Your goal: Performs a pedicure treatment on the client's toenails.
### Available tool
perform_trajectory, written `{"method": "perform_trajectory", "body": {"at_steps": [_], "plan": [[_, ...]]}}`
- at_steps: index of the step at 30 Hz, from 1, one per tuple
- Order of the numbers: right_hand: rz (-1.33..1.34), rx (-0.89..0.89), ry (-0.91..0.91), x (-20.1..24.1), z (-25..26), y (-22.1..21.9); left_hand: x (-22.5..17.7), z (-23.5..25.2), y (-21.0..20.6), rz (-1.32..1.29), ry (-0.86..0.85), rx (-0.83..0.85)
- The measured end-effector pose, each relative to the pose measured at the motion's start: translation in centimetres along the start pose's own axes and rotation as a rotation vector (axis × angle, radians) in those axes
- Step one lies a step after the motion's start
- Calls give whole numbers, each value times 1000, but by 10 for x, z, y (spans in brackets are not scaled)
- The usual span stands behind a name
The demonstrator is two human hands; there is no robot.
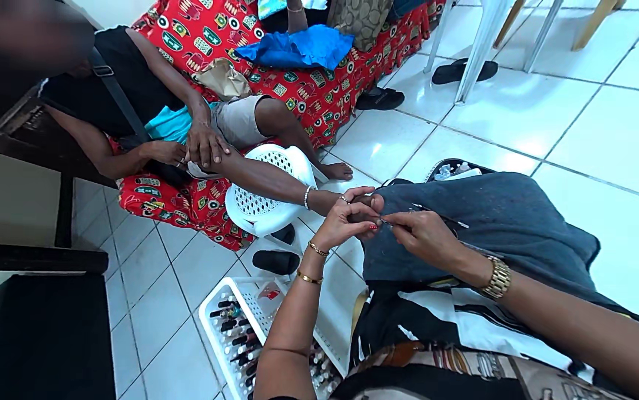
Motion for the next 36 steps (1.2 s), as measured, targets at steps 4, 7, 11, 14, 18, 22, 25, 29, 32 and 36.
{"method": "perform_trajectory", "body": {"at_steps": [4,7,11,14,18,22,25,29,32,36], "plan": [[-9,-49,58,-2,-1,-4,-4,-2,-1,5,30,-23],[-5,-56,82,-4,0,-5,-5,-1,-2,-14,40,-21],[59,-69,79,-5,-1,-7,-3,-1,-3,-27,16,-27],[157,-37,-36,-5,-2,-7,-2,-1,-3,-16,10,-23],[283,24,-214,-5,2,-6,-2,-2,-4,-27,16,-15],[428,109,-278,-11,4,2,-2,-3,0,-35,-2,-10],[458,147,-253,-15,6,8,-2,-3,2,-27,10,5],[365,151,-199,-11,6,13,0,-2,2,-48,10,19],[291,147,-160,-10,5,14,-1,-2,2,-56,11,20],[189,129,-76,-11,7,14,-2,-2,3,-34,22,20]]}}
Point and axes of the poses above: each hand's wrist, its own z-axis towards the middle knuckle, its own y-axis out of the back of the hand, x = y × z, the point moved 1 cm from there along z, towards the middle knuckle, and after that the axes turned 3 degrees about y, right-handed, at the moved point
